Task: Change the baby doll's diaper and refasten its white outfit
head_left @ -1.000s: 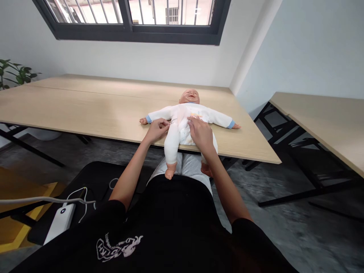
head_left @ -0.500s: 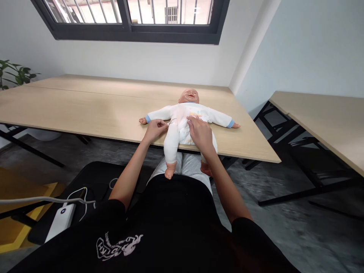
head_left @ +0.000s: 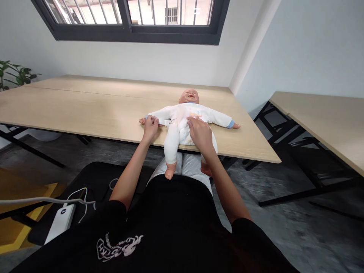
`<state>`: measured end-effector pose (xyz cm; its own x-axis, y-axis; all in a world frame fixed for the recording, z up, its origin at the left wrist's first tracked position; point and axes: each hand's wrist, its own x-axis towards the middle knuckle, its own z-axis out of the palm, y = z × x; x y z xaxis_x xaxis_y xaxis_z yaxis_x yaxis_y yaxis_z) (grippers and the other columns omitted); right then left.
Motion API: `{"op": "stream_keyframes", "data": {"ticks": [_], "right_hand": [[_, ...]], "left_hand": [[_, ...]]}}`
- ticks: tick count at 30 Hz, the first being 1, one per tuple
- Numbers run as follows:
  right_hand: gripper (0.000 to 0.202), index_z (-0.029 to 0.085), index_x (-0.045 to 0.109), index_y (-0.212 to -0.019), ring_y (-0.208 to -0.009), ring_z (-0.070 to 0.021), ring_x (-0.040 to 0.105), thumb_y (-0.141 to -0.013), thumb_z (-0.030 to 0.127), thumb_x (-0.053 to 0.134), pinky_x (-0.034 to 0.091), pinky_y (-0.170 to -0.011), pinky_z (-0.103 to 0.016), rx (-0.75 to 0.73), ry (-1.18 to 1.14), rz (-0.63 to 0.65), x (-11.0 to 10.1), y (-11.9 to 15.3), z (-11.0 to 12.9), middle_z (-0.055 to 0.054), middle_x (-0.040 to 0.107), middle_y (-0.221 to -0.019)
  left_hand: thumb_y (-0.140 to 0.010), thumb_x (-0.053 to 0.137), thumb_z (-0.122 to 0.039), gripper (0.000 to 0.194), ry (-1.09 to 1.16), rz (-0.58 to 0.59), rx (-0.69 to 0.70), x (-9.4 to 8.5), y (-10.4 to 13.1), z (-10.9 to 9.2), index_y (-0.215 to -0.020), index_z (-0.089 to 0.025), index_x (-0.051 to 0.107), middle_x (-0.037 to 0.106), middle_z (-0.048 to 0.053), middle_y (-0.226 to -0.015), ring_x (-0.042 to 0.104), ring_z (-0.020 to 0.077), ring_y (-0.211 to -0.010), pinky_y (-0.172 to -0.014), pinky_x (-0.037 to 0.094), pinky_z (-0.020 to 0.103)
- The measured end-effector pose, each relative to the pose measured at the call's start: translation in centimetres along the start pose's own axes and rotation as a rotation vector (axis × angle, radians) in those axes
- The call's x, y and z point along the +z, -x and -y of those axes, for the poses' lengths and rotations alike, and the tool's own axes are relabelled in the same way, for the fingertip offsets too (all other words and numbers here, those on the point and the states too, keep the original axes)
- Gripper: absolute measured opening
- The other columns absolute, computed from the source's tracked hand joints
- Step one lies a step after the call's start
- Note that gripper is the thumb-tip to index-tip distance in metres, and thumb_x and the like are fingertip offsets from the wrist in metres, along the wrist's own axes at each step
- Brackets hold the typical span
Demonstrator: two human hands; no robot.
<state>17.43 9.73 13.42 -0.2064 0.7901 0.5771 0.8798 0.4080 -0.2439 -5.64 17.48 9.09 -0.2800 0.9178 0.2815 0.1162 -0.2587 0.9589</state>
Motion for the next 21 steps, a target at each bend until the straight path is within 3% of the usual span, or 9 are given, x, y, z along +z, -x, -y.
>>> {"op": "stream_keyframes", "data": {"ticks": [4, 8, 11, 15, 17, 21], "right_hand": [[0.045, 0.019, 0.059, -0.147, -0.141, -0.0313, 0.053, -0.110, 0.037, 0.041, 0.046, -0.113, -0.047, 0.014, 0.053, 0.014, -0.7, 0.1, 0.8, -0.015, 0.056, -0.153], [0.052, 0.028, 0.058, -0.151, -0.142, -0.0398, 0.048, -0.106, 0.053, 0.049, 0.036, -0.118, -0.063, 0.013, 0.125, 0.018, -1.1, -1.1, 2.3, -0.014, 0.049, -0.159], [0.045, 0.029, 0.064, -0.145, -0.150, -0.0395, 0.039, -0.106, 0.046, 0.050, 0.024, -0.126, -0.065, -0.119, 0.140, 0.143, -0.6, -3.1, 3.3, -0.009, 0.046, -0.162], [0.043, 0.026, 0.068, -0.140, -0.152, -0.0352, 0.039, -0.108, 0.028, 0.039, 0.022, -0.127, -0.065, -0.164, 0.176, 0.395, 0.7, -5.9, 4.1, -0.007, 0.048, -0.161], [0.046, 0.023, 0.063, -0.146, -0.154, -0.0342, 0.038, -0.107, 0.025, 0.038, 0.021, -0.128, -0.065, -0.149, 0.190, 0.474, 1.2, -7.1, 4.2, -0.009, 0.047, -0.161], [0.056, 0.008, 0.038, -0.162, -0.158, -0.0297, 0.031, -0.108, 0.024, 0.032, 0.015, -0.131, -0.060, -0.050, 0.200, 0.595, 2.4, -9.4, 4.4, -0.016, 0.034, -0.167]], "left_hand": [[-0.090, 0.060, -0.013, 0.019, 0.057, -0.108, -0.097, 0.2, -0.6, -0.6, -0.084, -0.022, 0.044, 0.055, -0.004, -0.070, 0.055, 0.0094, -0.054, -0.058, 0.048, 0.024], [-0.089, 0.065, -0.020, 0.021, 0.163, -0.046, -0.062, 0.2, -1.1, -1.1, -0.088, -0.022, 0.043, 0.058, -0.005, -0.069, 0.058, 0.0085, -0.055, -0.059, 0.048, 0.021], [-0.090, 0.070, -0.034, 0.031, 0.215, 0.028, 0.059, 0.3, -1.0, -1.4, -0.092, -0.024, 0.041, 0.059, -0.005, -0.072, 0.061, 0.0090, -0.060, -0.065, 0.051, 0.021], [-0.087, 0.076, -0.049, 0.043, 0.233, 0.106, 0.204, 0.6, -0.5, -2.2, -0.093, -0.025, 0.041, 0.057, -0.004, -0.076, 0.061, 0.0106, -0.065, -0.071, 0.056, 0.025], [-0.086, 0.078, -0.054, 0.047, 0.217, 0.123, 0.245, 1.1, -0.3, -2.9, -0.091, -0.025, 0.042, 0.054, -0.004, -0.077, 0.060, 0.0117, -0.068, -0.072, 0.057, 0.026], [-0.087, 0.079, -0.052, 0.044, 0.167, 0.206, 0.271, 2.4, -0.5, -4.4, -0.090, -0.023, 0.046, 0.051, -0.002, -0.079, 0.058, 0.0139, -0.071, -0.070, 0.054, 0.028]]}}
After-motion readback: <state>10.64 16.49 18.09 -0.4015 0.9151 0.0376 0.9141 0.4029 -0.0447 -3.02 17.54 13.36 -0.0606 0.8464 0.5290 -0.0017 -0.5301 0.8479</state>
